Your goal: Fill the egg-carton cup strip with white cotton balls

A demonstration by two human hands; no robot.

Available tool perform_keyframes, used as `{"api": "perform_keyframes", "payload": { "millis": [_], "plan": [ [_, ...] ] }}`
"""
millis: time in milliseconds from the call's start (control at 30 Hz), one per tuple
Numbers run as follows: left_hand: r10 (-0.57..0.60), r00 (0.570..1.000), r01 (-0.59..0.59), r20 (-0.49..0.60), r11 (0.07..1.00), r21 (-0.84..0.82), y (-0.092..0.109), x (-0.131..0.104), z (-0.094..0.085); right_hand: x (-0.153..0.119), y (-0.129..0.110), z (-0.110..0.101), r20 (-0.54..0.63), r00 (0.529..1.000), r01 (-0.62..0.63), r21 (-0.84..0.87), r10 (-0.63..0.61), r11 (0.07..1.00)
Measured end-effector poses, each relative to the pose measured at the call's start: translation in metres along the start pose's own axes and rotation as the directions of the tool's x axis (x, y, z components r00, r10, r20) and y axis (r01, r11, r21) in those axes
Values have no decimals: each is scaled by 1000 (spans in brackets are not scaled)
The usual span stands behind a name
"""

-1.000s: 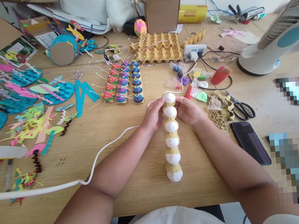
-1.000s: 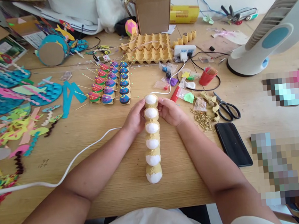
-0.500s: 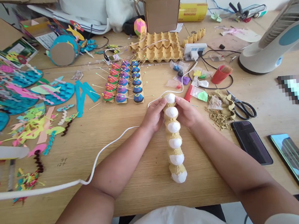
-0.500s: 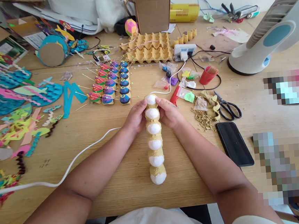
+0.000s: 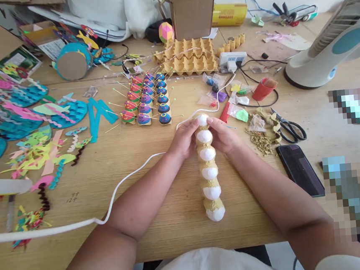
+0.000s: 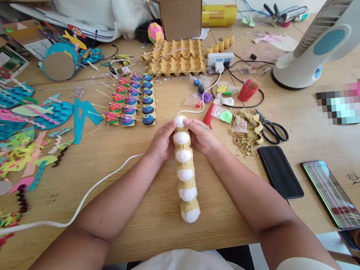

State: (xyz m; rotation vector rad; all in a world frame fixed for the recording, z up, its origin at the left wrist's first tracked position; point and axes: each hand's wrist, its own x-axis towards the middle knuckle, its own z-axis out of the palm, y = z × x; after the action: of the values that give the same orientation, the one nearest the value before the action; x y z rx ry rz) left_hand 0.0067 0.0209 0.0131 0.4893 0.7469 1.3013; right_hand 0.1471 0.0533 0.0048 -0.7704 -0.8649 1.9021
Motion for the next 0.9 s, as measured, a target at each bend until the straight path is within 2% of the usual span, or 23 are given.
{"api": "perform_keyframes", "payload": {
  "millis": [300,633,733,900],
  "plan": [
    [34,999,-33,25,998,-49,-6,1,-4,-1,1,4,-39,998,53,-27,-54,998],
    [80,996,-79,40,996,-36,-7,1,-3,-3,2,5,-51,998,40,-31,-42,999],
    [43,999,-41,32,998,-58,-8,1,-3,-3,1,5,-50,998,36,-45,-38,998],
    [-17,998,16,-54,1000,-17,-10,5,-3,-2,3,4,-86,994,62,-93,-70,994]
  ]
}}
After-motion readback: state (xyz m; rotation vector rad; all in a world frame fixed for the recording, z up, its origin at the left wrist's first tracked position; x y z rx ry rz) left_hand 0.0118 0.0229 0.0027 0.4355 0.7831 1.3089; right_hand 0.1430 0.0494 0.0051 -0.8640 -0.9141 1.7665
